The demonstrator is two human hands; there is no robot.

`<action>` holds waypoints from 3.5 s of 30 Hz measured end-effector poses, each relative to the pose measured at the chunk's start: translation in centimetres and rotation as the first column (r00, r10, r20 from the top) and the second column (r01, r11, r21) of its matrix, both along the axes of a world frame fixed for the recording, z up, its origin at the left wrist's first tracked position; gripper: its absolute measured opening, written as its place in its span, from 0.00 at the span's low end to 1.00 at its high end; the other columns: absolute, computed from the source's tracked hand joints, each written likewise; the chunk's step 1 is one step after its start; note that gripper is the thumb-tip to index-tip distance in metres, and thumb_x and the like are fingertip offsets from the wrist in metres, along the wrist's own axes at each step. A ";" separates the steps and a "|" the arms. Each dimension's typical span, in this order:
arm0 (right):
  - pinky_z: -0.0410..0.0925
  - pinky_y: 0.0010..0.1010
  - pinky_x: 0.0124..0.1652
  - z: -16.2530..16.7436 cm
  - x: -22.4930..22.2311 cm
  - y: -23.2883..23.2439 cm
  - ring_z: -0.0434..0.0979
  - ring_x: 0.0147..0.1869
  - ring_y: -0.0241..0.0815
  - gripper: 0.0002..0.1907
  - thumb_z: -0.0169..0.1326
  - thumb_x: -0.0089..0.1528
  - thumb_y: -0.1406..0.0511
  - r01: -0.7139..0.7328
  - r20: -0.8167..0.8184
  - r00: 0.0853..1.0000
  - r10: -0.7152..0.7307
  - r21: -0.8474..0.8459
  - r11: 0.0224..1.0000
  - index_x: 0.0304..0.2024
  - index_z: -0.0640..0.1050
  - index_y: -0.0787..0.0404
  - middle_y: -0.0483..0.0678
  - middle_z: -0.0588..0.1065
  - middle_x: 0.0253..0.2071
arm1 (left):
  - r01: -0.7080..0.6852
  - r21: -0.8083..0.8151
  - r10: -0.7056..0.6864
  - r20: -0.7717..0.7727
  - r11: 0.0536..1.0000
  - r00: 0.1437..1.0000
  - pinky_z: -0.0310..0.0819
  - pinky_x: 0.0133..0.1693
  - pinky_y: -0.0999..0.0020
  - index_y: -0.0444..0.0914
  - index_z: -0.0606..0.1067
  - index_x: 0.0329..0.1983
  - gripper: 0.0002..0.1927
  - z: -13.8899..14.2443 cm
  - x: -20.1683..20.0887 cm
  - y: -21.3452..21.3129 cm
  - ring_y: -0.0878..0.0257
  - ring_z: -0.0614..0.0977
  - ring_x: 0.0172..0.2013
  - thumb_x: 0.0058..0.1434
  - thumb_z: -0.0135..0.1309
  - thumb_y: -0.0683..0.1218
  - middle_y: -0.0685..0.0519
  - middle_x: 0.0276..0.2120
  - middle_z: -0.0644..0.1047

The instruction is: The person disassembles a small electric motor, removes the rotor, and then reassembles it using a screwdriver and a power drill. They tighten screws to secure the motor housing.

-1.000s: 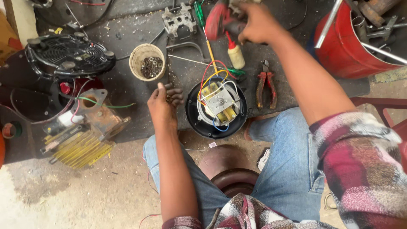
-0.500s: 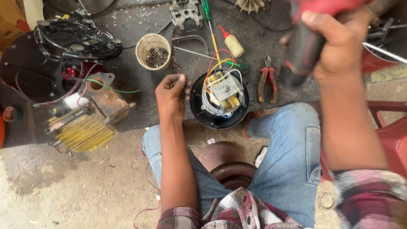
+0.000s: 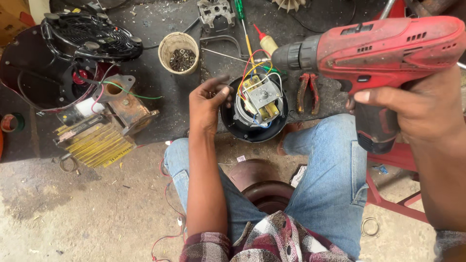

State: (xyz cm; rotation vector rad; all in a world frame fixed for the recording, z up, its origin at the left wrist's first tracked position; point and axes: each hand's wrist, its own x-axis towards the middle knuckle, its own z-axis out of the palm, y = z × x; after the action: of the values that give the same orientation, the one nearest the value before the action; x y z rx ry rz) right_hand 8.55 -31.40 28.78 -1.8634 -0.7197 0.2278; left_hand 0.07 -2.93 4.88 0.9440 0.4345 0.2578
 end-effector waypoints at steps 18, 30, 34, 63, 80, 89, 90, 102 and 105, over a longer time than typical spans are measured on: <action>0.77 0.38 0.44 -1.1 -0.4 -0.9 0.81 0.45 0.49 0.32 0.53 0.53 0.84 0.021 -0.063 0.998 -0.019 0.029 0.999 0.61 0.70 0.73 0.59 0.76 0.51 | 0.014 0.145 -0.003 -0.081 0.989 0.997 0.74 0.32 0.73 0.29 0.82 0.38 0.08 1.3 0.2 -0.8 0.66 0.79 0.26 0.54 0.66 0.34 0.49 0.29 0.82; 0.78 0.39 0.40 -1.1 -0.4 -0.8 0.82 0.40 0.50 0.29 0.53 0.57 0.83 0.001 -0.128 0.992 0.003 0.025 1.000 0.62 0.69 0.75 0.62 0.76 0.49 | 0.084 0.128 -0.086 0.015 0.988 0.996 0.73 0.29 0.73 0.30 0.82 0.35 0.07 1.3 0.6 -0.5 0.67 0.79 0.27 0.53 0.66 0.32 0.51 0.30 0.82; 0.78 0.40 0.45 -1.0 -0.4 -0.6 0.81 0.46 0.50 0.31 0.53 0.54 0.84 -0.010 0.002 1.000 0.010 0.007 1.000 0.61 0.68 0.75 0.62 0.75 0.52 | 0.070 0.265 -0.068 -0.015 0.962 0.998 0.71 0.27 0.73 0.30 0.83 0.35 0.06 1.7 0.3 -0.7 0.67 0.77 0.25 0.54 0.66 0.33 0.51 0.30 0.80; 0.78 0.35 0.43 -0.9 -0.6 -0.6 0.82 0.44 0.47 0.31 0.56 0.55 0.83 -0.014 -0.042 0.999 0.014 -0.021 1.000 0.62 0.70 0.73 0.58 0.77 0.48 | 0.032 0.584 -0.064 0.035 0.811 0.997 0.75 0.38 0.76 0.32 0.84 0.39 0.09 3.0 -1.1 -1.2 0.70 0.80 0.37 0.55 0.65 0.33 0.51 0.40 0.79; 0.71 0.33 0.37 2.6 0.5 6.5 0.80 0.32 0.43 0.21 0.64 0.54 0.63 -0.156 0.045 0.969 0.244 -0.659 0.736 0.50 0.81 0.61 0.53 0.81 0.33 | -0.023 0.323 0.003 0.061 0.946 0.998 0.76 0.37 0.76 0.30 0.81 0.45 0.17 2.2 -0.6 -2.1 0.71 0.79 0.34 0.52 0.57 0.28 0.54 0.34 0.80; 0.71 0.41 0.30 5.3 0.8 11.8 0.80 0.27 0.53 0.23 0.63 0.58 0.55 -0.114 0.056 0.927 0.370 -0.899 0.423 0.51 0.79 0.60 0.59 0.77 0.24 | -0.021 0.298 -0.007 0.094 0.954 0.996 0.75 0.37 0.77 0.29 0.80 0.45 0.16 1.9 -0.4 -2.1 0.71 0.79 0.34 0.53 0.59 0.28 0.54 0.35 0.80; 0.71 0.40 0.30 5.4 1.0 12.1 0.81 0.26 0.52 0.22 0.63 0.59 0.55 -0.104 0.016 0.945 0.326 -0.932 0.347 0.50 0.79 0.60 0.59 0.76 0.23 | -0.020 0.296 -0.008 0.094 0.955 0.996 0.75 0.37 0.77 0.29 0.80 0.45 0.16 1.9 -0.4 -2.1 0.72 0.79 0.34 0.53 0.59 0.28 0.54 0.35 0.80; 0.62 0.36 0.18 5.3 2.6 13.8 0.70 0.14 0.46 0.22 0.62 0.62 0.55 -0.134 -0.063 0.940 0.334 -0.972 0.195 0.25 0.80 0.69 0.55 0.70 0.13 | 0.001 0.300 -0.029 0.091 0.954 0.995 0.76 0.36 0.77 0.29 0.80 0.45 0.16 2.5 -0.6 -2.0 0.71 0.78 0.34 0.52 0.59 0.28 0.53 0.36 0.80; 0.60 0.34 0.16 5.6 2.9 13.7 0.68 0.12 0.44 0.22 0.61 0.64 0.57 -0.183 -0.121 0.948 0.295 -0.965 0.190 0.22 0.79 0.68 0.54 0.69 0.12 | -0.002 0.233 -0.014 0.067 0.972 0.998 0.77 0.36 0.76 0.29 0.80 0.46 0.17 2.2 -0.5 -1.9 0.70 0.79 0.34 0.52 0.59 0.28 0.52 0.35 0.80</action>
State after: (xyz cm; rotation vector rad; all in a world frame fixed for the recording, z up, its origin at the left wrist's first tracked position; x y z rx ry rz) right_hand 11.42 -17.71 34.35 -2.9897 -1.0726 1.0326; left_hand -0.42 -4.83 7.06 1.1632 0.3426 0.3397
